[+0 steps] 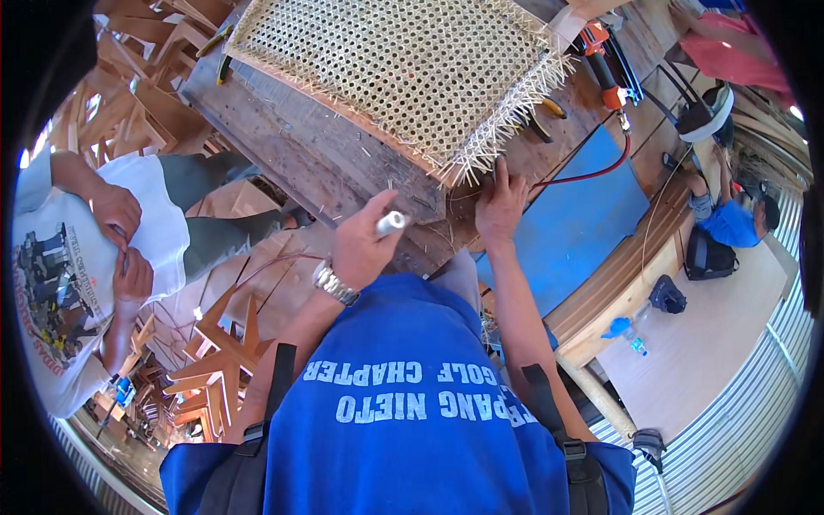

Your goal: Attaching cane webbing to a chair frame using a staple gun, hammer, and chisel.

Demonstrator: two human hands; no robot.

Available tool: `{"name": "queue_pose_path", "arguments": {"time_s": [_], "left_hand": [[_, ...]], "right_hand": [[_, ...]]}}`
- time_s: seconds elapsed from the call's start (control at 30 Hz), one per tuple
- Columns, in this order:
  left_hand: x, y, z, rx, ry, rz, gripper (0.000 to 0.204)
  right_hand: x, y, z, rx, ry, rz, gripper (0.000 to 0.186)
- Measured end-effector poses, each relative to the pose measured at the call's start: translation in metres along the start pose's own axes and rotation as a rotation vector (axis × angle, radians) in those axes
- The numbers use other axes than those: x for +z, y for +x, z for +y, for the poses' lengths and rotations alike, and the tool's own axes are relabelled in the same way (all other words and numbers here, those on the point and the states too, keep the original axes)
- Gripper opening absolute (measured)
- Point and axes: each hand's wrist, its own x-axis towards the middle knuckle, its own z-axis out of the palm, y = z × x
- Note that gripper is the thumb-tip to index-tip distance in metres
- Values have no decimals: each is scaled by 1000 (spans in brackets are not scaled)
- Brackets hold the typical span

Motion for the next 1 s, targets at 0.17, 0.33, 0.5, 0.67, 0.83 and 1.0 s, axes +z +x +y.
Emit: {"name": "queue_pose_path", "arguments": {"time_s": [0.17,0.33,0.5,0.67,0.83,1.0], "left_hand": [[31,35,19,124,182,-221,67],[52,51,35,31,403,-404,79],[53,39,35,30,432,-424,79],[47,41,34,57,368,-468,80],[49,44,37,-16,383,-450,77],[44,50,37,-19,379,-463,72]], "right_hand": [[1,0,9,-33,77,-12,49],[-3,-1,10,-46,96,-58,47],[-5,1,5,-15,97,-70,44],[-5,5,3,-32,60,-66,44],[-4,7,5,-31,68,-68,42],[-3,7,3,-26,79,-71,42]]}}
